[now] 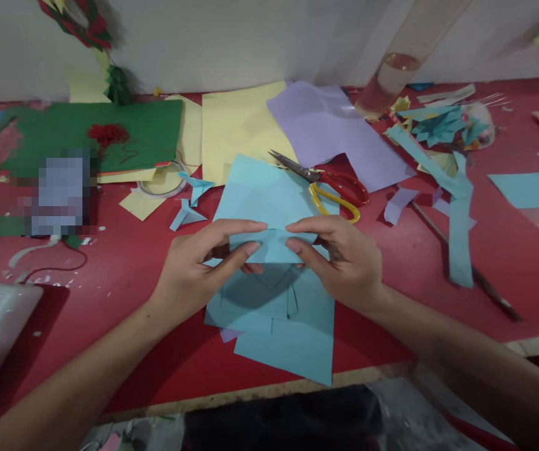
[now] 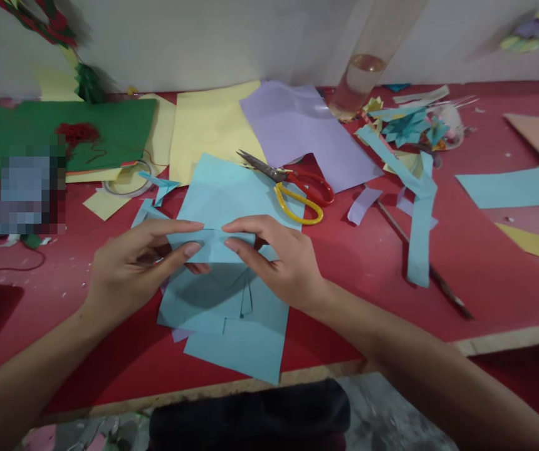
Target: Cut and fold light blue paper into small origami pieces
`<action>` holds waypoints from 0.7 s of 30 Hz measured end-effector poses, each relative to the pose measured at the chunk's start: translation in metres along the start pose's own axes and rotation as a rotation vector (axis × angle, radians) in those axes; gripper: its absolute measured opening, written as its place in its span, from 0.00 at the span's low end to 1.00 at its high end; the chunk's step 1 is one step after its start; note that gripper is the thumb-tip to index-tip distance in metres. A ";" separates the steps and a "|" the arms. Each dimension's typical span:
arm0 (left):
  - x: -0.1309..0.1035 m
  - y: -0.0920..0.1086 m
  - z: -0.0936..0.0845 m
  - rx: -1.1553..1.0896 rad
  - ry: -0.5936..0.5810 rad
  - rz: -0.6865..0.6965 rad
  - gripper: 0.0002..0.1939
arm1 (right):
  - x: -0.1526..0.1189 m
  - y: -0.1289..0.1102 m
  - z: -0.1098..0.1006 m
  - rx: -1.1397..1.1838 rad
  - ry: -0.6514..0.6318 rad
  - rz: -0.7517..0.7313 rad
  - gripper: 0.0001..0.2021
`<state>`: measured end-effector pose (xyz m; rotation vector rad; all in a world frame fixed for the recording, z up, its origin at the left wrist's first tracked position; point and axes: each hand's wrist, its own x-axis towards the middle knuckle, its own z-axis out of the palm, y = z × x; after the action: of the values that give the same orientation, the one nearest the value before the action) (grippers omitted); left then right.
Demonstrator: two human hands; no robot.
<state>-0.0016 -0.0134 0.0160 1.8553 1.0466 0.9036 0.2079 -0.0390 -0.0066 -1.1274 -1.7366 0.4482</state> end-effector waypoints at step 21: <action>0.004 -0.004 0.001 -0.037 -0.100 -0.069 0.09 | -0.003 -0.002 0.004 0.145 -0.125 0.190 0.10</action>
<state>-0.0003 -0.0094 0.0130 1.8036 1.0197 0.7766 0.2039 -0.0417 -0.0081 -1.1851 -1.6798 0.7642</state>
